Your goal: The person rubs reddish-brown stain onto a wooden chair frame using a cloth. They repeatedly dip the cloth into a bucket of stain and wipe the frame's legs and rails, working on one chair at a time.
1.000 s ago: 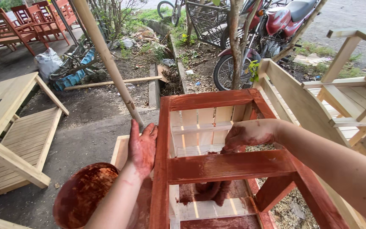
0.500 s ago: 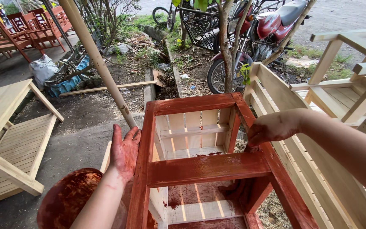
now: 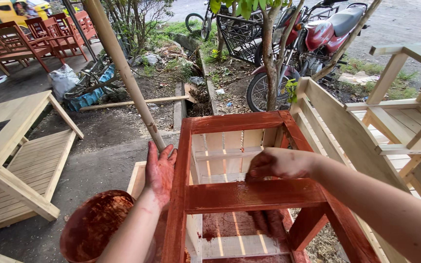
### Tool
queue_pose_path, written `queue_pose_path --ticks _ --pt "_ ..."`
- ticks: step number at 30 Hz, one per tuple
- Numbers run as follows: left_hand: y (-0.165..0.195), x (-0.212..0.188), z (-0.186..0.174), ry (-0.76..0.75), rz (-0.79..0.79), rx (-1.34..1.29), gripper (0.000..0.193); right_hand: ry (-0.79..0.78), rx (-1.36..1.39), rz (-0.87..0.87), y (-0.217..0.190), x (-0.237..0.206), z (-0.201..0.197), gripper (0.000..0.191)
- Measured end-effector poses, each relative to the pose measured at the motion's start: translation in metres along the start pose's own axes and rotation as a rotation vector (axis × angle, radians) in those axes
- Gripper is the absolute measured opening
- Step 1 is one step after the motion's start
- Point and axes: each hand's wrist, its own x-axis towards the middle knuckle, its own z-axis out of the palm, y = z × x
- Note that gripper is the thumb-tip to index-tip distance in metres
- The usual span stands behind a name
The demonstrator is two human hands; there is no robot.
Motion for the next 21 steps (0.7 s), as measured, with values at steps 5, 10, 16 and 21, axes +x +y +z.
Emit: queue_pose_path --ticks 5,10,16,21 --pt "-0.006 0.004 0.002 0.001 0.004 -0.005 0.121 -0.095 -0.023 -0.185 -0.036 0.051 0.041 0.026" --pt "-0.009 0.005 0.004 -0.067 0.022 -0.083 0.118 0.084 -0.135 -0.135 -0.064 0.092 0.088 0.029" --pt "-0.011 0.001 0.009 -0.094 -0.006 -0.123 0.113 0.302 0.435 0.169 -0.074 0.13 0.099 0.027" --pt "-0.007 -0.005 0.014 -0.032 -0.032 -0.036 0.112 0.457 0.645 0.221 -0.085 0.154 0.067 0.027"
